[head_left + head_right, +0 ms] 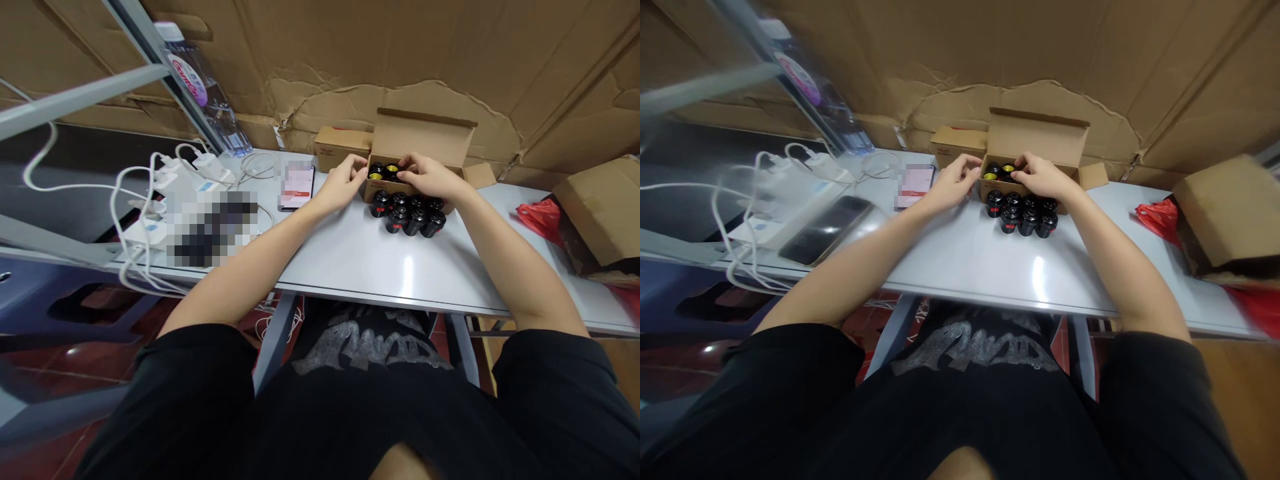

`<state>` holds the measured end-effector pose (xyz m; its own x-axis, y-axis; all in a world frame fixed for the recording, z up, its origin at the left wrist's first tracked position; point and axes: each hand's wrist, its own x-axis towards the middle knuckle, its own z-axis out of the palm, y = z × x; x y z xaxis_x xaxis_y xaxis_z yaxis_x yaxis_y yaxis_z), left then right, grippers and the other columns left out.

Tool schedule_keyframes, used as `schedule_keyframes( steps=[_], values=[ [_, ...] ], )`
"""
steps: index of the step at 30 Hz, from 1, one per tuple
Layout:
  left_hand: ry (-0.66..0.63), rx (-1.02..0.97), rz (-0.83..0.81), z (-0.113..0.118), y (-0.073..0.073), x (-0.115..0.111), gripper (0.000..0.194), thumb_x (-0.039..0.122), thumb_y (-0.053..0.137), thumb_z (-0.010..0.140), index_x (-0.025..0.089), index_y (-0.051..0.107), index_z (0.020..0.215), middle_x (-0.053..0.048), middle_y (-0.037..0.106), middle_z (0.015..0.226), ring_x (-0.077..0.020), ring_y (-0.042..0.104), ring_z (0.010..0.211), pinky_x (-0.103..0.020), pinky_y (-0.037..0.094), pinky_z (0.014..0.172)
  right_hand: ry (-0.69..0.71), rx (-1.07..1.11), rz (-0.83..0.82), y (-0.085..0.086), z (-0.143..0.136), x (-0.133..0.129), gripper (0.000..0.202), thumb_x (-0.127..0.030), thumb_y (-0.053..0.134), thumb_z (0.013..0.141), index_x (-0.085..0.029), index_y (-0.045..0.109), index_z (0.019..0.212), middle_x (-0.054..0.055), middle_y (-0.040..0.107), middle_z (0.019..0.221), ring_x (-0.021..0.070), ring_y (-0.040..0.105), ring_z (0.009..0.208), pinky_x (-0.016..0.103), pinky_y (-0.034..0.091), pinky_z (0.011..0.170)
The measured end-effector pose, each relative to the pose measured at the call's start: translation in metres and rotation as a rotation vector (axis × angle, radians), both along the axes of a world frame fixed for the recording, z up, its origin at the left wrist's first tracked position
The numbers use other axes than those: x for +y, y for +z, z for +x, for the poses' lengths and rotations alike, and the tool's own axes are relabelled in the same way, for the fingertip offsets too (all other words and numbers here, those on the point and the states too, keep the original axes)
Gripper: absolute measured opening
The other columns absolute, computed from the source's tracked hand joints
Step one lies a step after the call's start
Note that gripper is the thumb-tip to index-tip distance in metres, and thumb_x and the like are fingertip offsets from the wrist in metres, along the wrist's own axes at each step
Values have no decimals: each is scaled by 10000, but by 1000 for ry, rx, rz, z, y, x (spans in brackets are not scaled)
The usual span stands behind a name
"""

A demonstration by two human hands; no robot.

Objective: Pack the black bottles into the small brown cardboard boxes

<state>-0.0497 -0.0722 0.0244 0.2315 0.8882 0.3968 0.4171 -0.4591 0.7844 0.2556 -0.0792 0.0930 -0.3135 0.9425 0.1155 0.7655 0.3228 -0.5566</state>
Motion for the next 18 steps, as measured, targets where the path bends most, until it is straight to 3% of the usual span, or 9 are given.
schedule_keyframes(
  steps=[7, 12, 18],
  values=[
    [1, 31, 14, 0, 0, 1, 125, 404, 717, 1276, 314, 777, 1338, 25, 678, 806, -246, 706, 844, -464, 572, 974, -21, -8, -45, 2, 1, 0, 378, -567, 778, 1139, -286, 791, 1391, 128, 942, 1236, 394, 813, 1003, 596, 680, 978],
    [3, 41, 18, -1, 1, 1, 121, 419, 718, 1276, 320, 768, 1325, 22, 683, 802, -249, 716, 851, -470, 592, 989, -32, -23, 55, 5, -4, -3, 344, -634, 764, 1169, -290, 772, 1156, 157, 930, 1205, 426, 834, 1128, 631, 677, 1098],
    [5, 42, 22, -1, 1, 0, 109, 384, 718, 1268, 312, 778, 1324, 19, 685, 802, -254, 730, 868, -473, 608, 990, 24, -90, 33, 8, -5, -6, 448, -718, 698, 1189, -295, 754, 1051, 131, 870, 1053, 398, 789, 1011, 600, 653, 1029]
  ],
)
